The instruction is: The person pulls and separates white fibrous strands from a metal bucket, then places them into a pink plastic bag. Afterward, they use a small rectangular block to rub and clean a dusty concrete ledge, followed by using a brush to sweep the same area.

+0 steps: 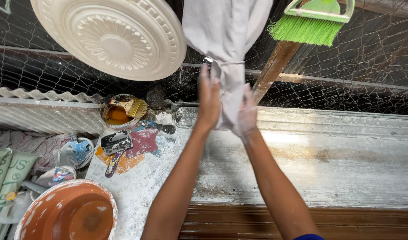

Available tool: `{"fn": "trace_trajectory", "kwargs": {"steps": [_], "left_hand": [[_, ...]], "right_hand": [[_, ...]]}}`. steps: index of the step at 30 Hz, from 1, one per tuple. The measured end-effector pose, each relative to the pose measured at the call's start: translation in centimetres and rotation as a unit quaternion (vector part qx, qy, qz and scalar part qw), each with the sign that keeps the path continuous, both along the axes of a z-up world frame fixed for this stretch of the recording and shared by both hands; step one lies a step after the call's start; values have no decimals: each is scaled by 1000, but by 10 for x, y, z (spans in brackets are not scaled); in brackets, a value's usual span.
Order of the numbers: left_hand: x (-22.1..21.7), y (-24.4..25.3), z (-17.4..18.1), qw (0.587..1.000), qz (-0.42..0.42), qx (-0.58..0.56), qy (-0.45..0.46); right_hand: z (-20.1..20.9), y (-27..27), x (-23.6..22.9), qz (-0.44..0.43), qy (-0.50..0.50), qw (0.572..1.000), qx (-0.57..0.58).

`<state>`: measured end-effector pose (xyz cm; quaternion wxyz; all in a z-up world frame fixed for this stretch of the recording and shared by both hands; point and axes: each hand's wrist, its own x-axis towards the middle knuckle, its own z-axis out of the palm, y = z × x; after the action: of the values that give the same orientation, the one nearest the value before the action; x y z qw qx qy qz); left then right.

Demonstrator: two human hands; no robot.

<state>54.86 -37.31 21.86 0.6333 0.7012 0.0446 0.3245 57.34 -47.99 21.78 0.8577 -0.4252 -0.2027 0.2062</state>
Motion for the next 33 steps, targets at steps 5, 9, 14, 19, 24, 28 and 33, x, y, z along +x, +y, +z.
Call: {"fn": "trace_trajectory", "kwargs": {"steps": [5, 9, 14, 19, 24, 28, 33], "left_hand": [[15, -40, -23, 995, -74, 57, -40], [-19, -56, -42, 981, -186, -5, 52], [-68, -44, -69, 954, -271, 62, 110], [-64, -25, -86, 976, -124, -99, 149], [-68, -49, -123, 940, -153, -112, 284], [-86, -79, -168, 954, -203, 25, 219], [-105, -36, -245, 887, -73, 247, 384]], "right_hand": [[-45, 11, 28, -35, -128, 991, 8], [-54, 2, 76, -96, -126, 982, -100], [-48, -10, 78, -175, -125, 959, -188], [-104, 2, 18, -161, -6, 956, -246], [-198, 1, -23, -17, 48, 977, -208], [-201, -23, -30, 21, 264, 937, -229], [-167, -22, -54, 151, 316, 922, -166]]}}
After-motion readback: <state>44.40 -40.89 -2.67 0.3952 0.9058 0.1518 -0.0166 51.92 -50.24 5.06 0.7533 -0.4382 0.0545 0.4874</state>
